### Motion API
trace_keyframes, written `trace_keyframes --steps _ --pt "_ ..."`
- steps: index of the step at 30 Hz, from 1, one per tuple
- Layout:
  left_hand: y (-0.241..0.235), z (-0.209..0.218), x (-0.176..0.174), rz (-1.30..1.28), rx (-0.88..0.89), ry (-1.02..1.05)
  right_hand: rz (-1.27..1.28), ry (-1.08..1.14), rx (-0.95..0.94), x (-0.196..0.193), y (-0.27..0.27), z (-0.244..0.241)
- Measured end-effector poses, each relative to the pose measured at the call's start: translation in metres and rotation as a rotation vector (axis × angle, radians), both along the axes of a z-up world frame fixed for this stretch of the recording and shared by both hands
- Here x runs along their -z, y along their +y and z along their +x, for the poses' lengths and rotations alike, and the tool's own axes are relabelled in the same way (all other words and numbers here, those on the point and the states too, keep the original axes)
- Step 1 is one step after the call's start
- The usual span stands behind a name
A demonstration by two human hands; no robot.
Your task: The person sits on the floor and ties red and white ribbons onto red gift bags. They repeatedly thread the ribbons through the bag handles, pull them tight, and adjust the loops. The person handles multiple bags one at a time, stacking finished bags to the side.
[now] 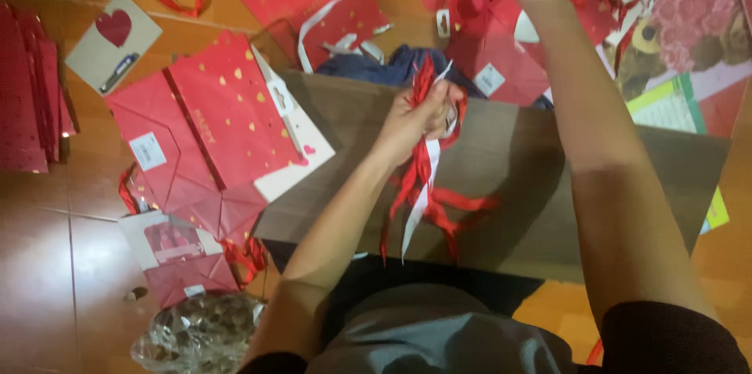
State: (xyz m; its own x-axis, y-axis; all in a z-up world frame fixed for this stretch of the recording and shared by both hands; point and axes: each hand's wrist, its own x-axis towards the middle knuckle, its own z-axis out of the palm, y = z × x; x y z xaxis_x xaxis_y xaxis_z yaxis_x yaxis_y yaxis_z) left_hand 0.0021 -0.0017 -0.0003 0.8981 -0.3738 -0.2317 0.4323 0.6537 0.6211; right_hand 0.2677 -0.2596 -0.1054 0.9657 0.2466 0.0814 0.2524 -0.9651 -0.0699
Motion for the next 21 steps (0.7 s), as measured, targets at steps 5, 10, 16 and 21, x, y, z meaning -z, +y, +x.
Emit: trace_keyframes --steps 5,10,16,21 --pt "-0.002 0.027 0.006 -0.07 0.076 0.023 -0.11 -0.232 -0.23 0.018 -0.008 0.01" --pt "-0.005 0.038 0.002 -0.015 0.095 0.069 0.05 -0.274 -0.231 0.019 -0.002 0.002" --pt "-0.003 0.038 0.005 -0.035 0.123 0.032 0.138 -0.173 -0.26 0.027 0.02 0.032" --pt "-0.001 0.037 0.005 -0.085 0.129 0.102 0.416 0.0 0.006 0.05 0.039 0.08"
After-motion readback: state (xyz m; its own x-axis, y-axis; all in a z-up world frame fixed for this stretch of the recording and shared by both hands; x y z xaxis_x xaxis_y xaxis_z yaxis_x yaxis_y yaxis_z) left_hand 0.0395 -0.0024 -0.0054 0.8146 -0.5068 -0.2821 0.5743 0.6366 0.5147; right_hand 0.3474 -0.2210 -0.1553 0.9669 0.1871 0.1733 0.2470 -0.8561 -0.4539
